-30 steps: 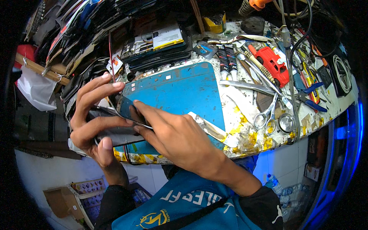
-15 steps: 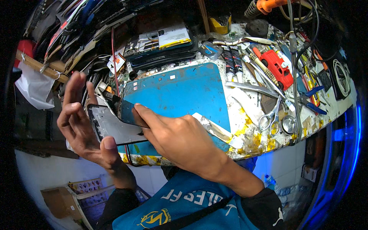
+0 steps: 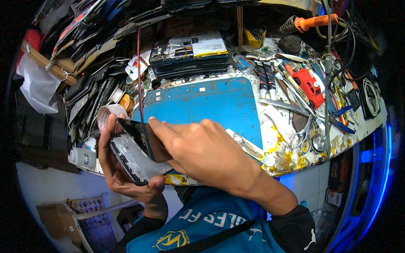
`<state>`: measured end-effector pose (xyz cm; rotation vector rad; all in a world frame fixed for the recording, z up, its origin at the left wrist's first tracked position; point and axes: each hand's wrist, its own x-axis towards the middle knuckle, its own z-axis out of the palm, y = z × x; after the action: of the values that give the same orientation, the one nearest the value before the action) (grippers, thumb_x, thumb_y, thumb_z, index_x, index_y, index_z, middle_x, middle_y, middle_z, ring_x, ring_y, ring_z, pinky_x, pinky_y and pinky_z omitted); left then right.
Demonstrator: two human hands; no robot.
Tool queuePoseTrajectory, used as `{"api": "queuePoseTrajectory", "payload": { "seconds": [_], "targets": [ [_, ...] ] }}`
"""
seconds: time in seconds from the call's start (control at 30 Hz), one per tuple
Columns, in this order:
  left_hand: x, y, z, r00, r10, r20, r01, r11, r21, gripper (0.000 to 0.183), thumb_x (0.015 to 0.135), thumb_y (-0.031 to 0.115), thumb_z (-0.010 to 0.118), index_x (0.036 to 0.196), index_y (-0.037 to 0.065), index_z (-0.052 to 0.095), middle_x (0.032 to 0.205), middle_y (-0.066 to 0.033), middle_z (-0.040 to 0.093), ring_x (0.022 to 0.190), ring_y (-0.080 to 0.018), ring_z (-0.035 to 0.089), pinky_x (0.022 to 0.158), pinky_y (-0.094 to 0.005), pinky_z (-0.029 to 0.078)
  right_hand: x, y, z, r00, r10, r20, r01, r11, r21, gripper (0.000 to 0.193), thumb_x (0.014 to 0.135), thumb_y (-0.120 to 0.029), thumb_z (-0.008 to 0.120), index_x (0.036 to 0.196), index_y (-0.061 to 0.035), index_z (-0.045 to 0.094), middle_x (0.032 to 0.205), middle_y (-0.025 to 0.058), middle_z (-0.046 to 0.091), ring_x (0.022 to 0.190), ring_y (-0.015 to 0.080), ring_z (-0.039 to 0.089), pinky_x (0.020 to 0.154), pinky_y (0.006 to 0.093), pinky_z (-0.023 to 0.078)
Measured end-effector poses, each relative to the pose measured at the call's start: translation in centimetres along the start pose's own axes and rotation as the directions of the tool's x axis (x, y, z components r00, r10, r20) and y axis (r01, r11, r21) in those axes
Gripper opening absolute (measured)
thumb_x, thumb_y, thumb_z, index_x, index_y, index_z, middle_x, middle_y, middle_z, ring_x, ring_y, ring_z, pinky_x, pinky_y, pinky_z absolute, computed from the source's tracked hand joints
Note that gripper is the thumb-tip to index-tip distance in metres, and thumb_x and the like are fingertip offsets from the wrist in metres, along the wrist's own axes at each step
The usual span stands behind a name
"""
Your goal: The person disassembles a smartphone, removes the battery, and uses a plastic pry tool and tweezers to separate the back cover and clean adhesive residue. The person then places the back cover aside and continues to scrape residue from the frame.
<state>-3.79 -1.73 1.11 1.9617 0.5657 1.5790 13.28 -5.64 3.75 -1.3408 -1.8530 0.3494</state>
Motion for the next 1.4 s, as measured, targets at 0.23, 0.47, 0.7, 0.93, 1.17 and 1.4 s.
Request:
{"api": "queuePoseTrajectory", "payload": {
  "seconds": [0.23,0.47,0.7,0.93,1.17,1.4],
  "targets": [
    [-1.4,-0.8,0.1,0.989,-0.051,-0.141,0.032,0.991,-0.133,0.117,0.053,0.044,0.100,0.141,-0.004,0.040,0.134,-0.0217,0.053,0.122,-0.0317,0.057,0.109,-0.0475,0.047,0.1,-0.6,0.2,0.997,0.081,-0.017,-0.082,0.995,-0.049,0.024,0.092,-0.012,0.070,0.113,0.0004,0.070,0.082,0.0167,0.074,0.064,0.0268,0.073,0.055,0.0328,0.055],
    [-2.5,-1.1,0.3,0.968,-0.111,-0.224,0.078,0.985,-0.151,0.124,0.053,0.050,0.099,0.147,0.002,0.032,0.138,-0.0230,0.046,0.122,-0.0312,0.055,0.108,-0.0479,0.048,0.4,0.0,0.8,0.963,0.187,-0.195,-0.153,0.972,0.179,0.021,0.095,-0.015,0.068,0.105,0.0024,0.068,0.065,0.0207,0.064,0.057,0.0369,0.066,0.049,0.0425,0.048],
    [-3.3,-1.1,-0.4,0.993,-0.109,-0.038,0.107,0.992,-0.061,0.132,0.059,0.039,0.099,0.152,0.014,0.009,0.141,-0.0246,0.042,0.124,-0.0334,0.052,0.109,-0.0489,0.046,-1.4,-0.1,0.4,0.956,0.274,-0.109,-0.252,0.951,0.176,0.042,0.087,-0.023,0.078,0.119,0.0011,0.066,0.087,0.0232,0.071,0.075,0.0365,0.072,0.064,0.0403,0.055],
    [-5.4,0.2,-1.8,0.933,-0.357,0.035,0.343,0.917,0.204,0.123,0.058,0.074,0.082,0.153,0.020,0.027,0.140,-0.0108,0.044,0.135,-0.0233,0.042,0.123,-0.0490,0.015,-2.3,0.1,1.7,0.976,0.155,-0.151,-0.147,0.987,0.063,0.034,0.084,-0.007,0.074,0.118,-0.0032,0.068,0.093,0.0161,0.074,0.074,0.0301,0.073,0.061,0.0362,0.057],
    [-6.2,1.1,-2.7,0.817,-0.555,0.156,0.496,0.814,0.301,0.115,0.057,0.094,0.062,0.148,0.024,0.047,0.139,-0.0057,0.047,0.133,-0.0187,0.036,0.119,-0.0491,0.006,-2.1,0.2,1.8,0.947,0.255,-0.198,-0.258,0.966,0.008,0.018,0.086,-0.007,0.076,0.103,-0.0014,0.075,0.088,0.0146,0.076,0.070,0.0238,0.074,0.063,0.0293,0.056],
    [-5.6,0.4,-1.7,0.906,-0.373,0.200,0.280,0.883,0.377,0.109,0.064,0.088,0.064,0.148,0.023,0.044,0.140,-0.0077,0.045,0.132,-0.0202,0.039,0.119,-0.0462,0.011,-2.2,0.4,2.4,0.845,0.474,-0.246,-0.397,0.866,0.305,0.018,0.089,-0.011,0.077,0.098,0.0039,0.072,0.088,0.0137,0.076,0.076,0.0164,0.074,0.067,0.0266,0.056]
  ]
}}
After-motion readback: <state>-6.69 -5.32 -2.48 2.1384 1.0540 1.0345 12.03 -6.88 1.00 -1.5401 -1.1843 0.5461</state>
